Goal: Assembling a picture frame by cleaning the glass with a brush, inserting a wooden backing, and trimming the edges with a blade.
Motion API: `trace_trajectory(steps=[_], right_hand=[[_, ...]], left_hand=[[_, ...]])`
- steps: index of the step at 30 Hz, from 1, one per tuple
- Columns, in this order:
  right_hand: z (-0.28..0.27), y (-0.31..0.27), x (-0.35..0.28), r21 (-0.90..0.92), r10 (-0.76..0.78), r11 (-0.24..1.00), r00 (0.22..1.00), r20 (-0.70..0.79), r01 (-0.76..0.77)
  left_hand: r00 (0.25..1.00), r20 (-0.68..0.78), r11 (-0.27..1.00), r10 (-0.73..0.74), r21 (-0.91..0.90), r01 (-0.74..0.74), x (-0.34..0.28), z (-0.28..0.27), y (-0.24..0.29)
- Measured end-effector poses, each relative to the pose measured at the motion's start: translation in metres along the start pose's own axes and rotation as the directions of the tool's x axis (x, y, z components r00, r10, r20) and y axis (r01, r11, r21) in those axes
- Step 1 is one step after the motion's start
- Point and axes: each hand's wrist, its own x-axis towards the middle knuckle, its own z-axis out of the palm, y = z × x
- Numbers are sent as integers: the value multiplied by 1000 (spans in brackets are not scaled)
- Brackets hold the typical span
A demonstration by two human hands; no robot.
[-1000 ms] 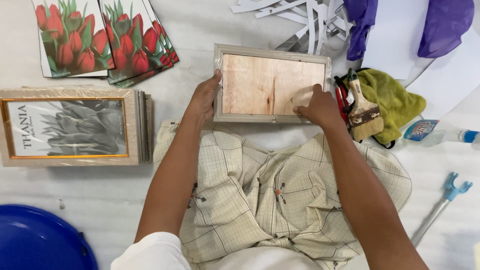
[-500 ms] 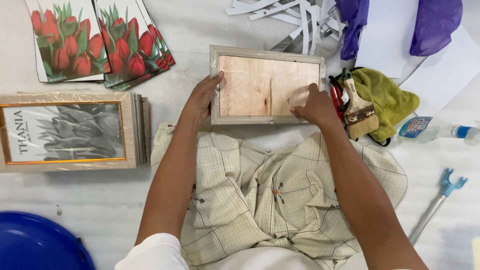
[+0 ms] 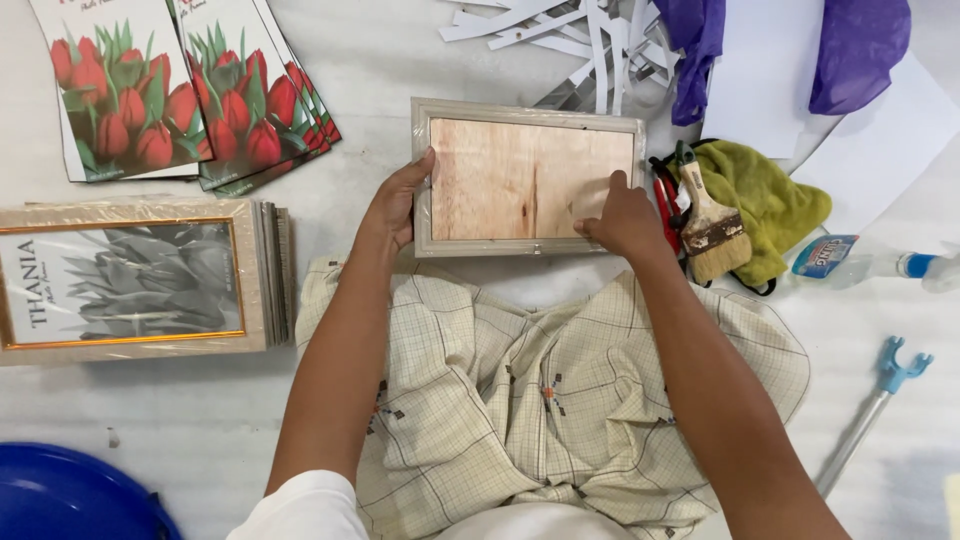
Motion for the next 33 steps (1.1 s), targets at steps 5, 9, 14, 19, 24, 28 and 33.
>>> trace_trajectory(steps=[5, 9, 14, 19, 24, 28, 33], right_hand=[[0, 8, 6, 24, -7, 1000, 1000, 5, 7], [0, 6, -2, 63, -36, 997, 999, -23, 37], [5, 11, 7, 55, -30, 998, 999, -23, 32], [8, 16, 12, 62, -33, 998, 999, -20, 34], [-21, -43, -27, -81, -266, 963, 956, -128, 257], [-7, -88, 2, 112, -514, 839, 843, -159, 533], [13, -127, 51, -157, -607, 795, 775, -178, 586]], left_hand=[[1000, -4, 1000, -6, -30, 6, 10, -8, -6], [999, 33, 999, 18, -44, -16, 26, -30, -16], [998, 52, 998, 20, -57, -17, 22, -24, -12], [998, 56, 998, 17, -63, -13, 29, -30, -16], [994, -36, 991, 106, 82, -103, 3, 4, -1], [963, -74, 914, 259, 340, -220, -4, 10, -2], [936, -130, 899, 327, 349, -265, 13, -10, -6]])
